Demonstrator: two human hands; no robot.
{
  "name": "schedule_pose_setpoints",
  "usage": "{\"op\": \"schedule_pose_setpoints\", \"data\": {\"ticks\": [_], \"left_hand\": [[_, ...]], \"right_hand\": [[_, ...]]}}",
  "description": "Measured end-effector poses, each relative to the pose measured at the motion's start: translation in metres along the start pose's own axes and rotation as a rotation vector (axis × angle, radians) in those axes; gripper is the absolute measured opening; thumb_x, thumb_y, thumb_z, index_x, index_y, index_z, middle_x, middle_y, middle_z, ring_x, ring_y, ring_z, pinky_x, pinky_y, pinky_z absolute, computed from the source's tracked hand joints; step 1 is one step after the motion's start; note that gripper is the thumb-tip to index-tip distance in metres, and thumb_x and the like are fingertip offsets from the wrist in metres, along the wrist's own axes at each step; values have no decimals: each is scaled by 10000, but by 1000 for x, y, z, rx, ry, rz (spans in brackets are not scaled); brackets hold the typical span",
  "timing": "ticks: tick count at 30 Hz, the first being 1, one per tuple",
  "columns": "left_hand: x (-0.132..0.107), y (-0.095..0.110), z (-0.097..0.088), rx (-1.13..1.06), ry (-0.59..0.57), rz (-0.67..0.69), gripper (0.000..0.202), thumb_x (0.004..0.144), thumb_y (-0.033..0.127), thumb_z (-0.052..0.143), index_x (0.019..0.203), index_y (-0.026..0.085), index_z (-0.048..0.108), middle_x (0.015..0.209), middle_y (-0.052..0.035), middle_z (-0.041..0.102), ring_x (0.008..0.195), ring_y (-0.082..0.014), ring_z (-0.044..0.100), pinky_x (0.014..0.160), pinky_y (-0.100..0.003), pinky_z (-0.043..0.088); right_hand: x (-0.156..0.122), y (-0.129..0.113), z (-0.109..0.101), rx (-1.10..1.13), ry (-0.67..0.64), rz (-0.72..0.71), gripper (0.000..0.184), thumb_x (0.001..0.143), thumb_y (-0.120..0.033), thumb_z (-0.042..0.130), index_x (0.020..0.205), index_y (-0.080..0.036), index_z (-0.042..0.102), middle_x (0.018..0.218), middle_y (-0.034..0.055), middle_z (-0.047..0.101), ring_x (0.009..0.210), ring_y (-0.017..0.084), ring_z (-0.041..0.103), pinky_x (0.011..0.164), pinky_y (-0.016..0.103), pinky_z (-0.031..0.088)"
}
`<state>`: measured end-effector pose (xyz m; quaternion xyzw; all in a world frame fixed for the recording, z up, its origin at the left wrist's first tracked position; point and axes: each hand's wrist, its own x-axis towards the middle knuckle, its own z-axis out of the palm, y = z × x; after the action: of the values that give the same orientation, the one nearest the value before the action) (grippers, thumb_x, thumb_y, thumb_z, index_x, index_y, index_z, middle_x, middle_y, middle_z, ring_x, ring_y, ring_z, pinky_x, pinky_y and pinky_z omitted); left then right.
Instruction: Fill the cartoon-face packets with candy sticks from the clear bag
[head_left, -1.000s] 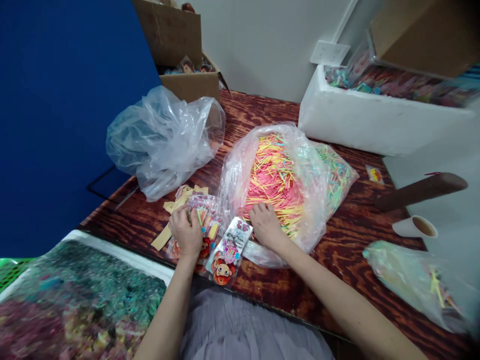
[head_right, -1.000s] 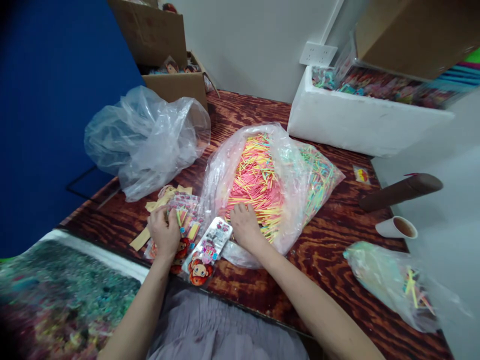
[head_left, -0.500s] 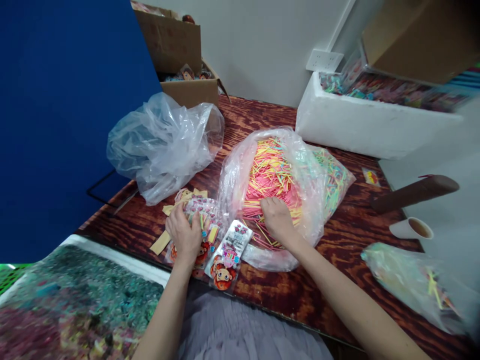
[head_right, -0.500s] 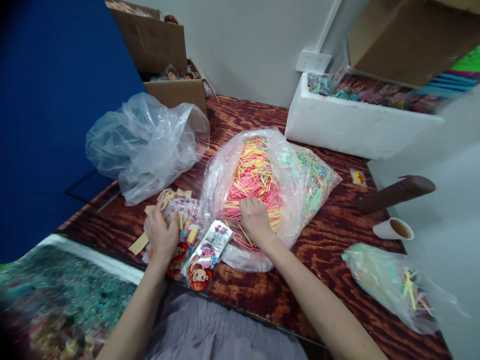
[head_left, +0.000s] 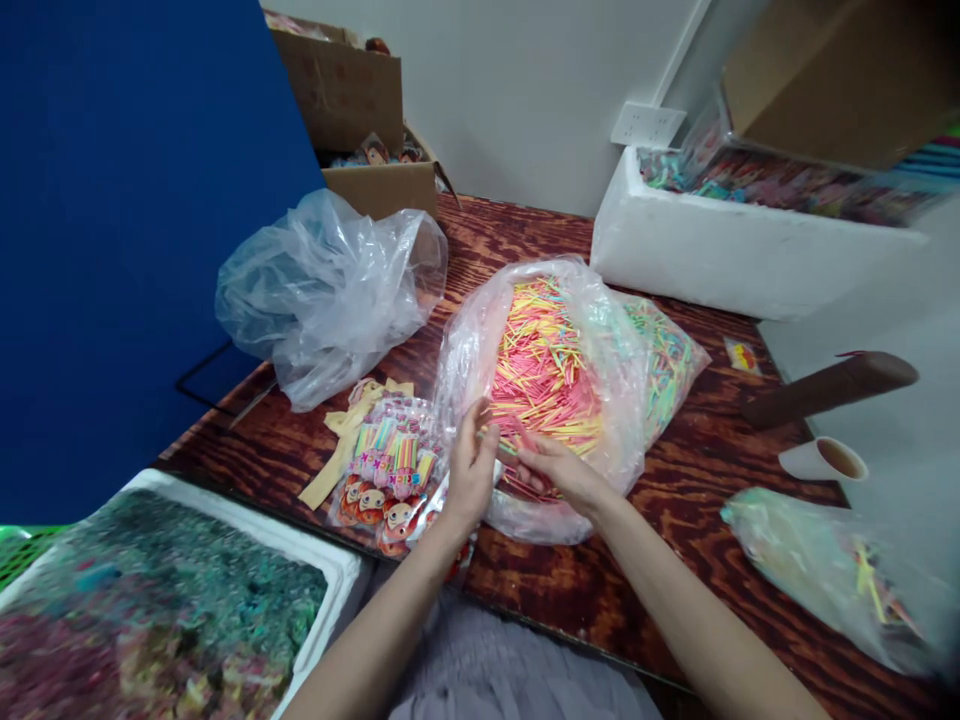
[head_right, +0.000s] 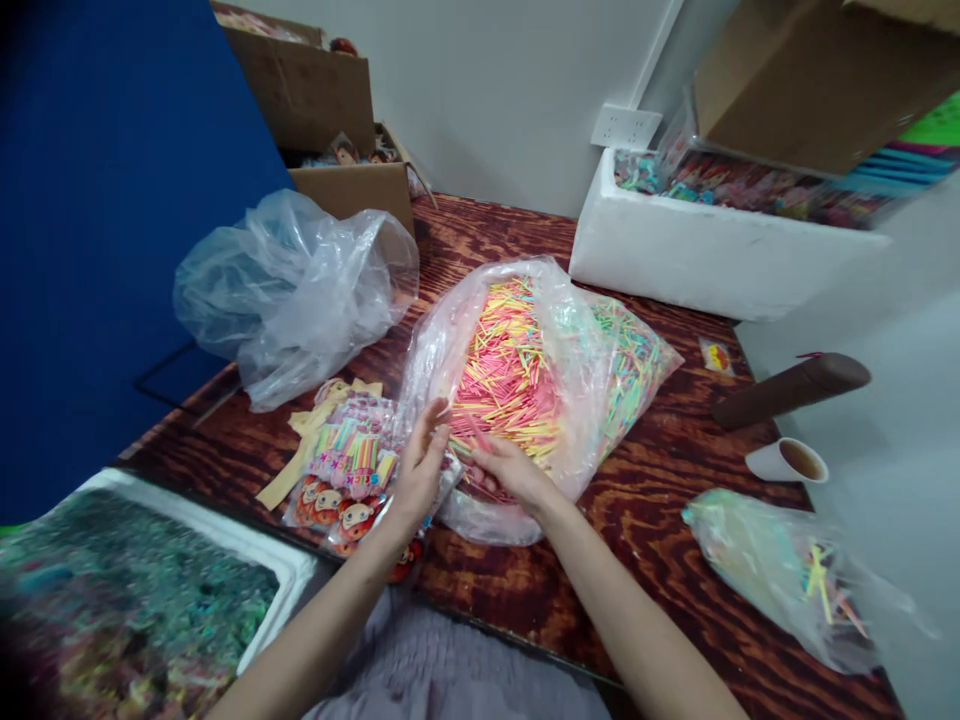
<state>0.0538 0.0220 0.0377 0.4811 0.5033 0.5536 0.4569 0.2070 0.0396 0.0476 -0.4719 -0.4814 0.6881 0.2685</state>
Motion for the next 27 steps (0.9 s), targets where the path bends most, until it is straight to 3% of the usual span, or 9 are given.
{"op": "schedule_pose_setpoints", "data": {"ticks": [3, 8, 10, 12, 14, 16, 19, 22, 27], "left_hand": [[6, -9, 20, -85, -75, -55, 359, 953, 344, 419, 1259, 191, 527, 1259, -115, 612, 1116, -214, 610, 935, -364, 492], [13, -17, 28, 103, -246, -57, 254, 912, 277, 454, 974, 165, 673, 888, -75, 710, 844, -199, 671, 796, -346, 535], [15, -13, 24, 175, -287, -37, 259, 912, 291, 462, 992, 182, 683, 917, -72, 715, 867, -205, 670, 814, -355, 531], [15, -6, 17, 174, -297, 7, 298, 922, 323, 467, 1127, 211, 652, 1071, -80, 701, 980, -209, 655, 875, -358, 513], [13, 1, 7, 155, -243, 57, 383, 932, 345, 471, 1290, 240, 552, 1241, -81, 636, 1102, -205, 613, 943, -352, 478], [8, 5, -7, 204, -144, 84, 425, 936, 350, 476, 1345, 237, 495, 1279, -89, 610, 1129, -206, 598, 961, -353, 462], [-5, 3, -29, 450, -68, 121, 311, 935, 327, 476, 1197, 220, 604, 1154, -85, 660, 1075, -227, 610, 943, -381, 461], [-23, -7, -45, 679, -93, 185, 250, 935, 288, 462, 1101, 221, 637, 1102, -81, 659, 1068, -244, 590, 951, -416, 449], [-47, -24, -51, 871, -56, 229, 318, 916, 249, 483, 1221, 217, 568, 1227, -115, 586, 1136, -270, 541, 979, -452, 431]], "right_hand": [[-6, 11, 11, 149, -147, 70, 340, 743, -489, 690, 768, -178, 554, 587, -35, 582, 445, 73, 463, 424, 194, 307], [-5, 25, 12, 271, -160, 77, 322, 684, -425, 771, 737, -179, 570, 608, -18, 603, 516, 100, 527, 451, 203, 362], [-4, 24, 10, 307, -167, 61, 326, 682, -426, 778, 737, -181, 569, 615, -19, 593, 518, 97, 514, 463, 209, 366], [-3, 20, 8, 322, -157, 19, 325, 703, -441, 761, 749, -186, 564, 594, -33, 563, 497, 90, 482, 465, 211, 355], [-3, 17, 7, 299, -65, -62, 308, 727, -444, 738, 798, -195, 571, 600, -45, 547, 497, 90, 465, 478, 213, 359], [-3, 19, 9, 239, 89, -167, 283, 749, -437, 711, 855, -208, 583, 670, -33, 574, 564, 110, 505, 533, 225, 402], [-5, 33, 13, 105, 263, -289, 226, 795, -428, 642, 844, -216, 581, 769, -4, 603, 709, 157, 566, 662, 270, 465], [-9, 51, 17, -11, 330, -330, 177, 836, -399, 576, 826, -223, 564, 791, 3, 598, 788, 185, 591, 748, 304, 483], [-13, 65, 19, -99, 363, -362, 137, 877, -336, 522, 853, -220, 592, 838, 17, 617, 844, 197, 612, 817, 321, 478]]}}
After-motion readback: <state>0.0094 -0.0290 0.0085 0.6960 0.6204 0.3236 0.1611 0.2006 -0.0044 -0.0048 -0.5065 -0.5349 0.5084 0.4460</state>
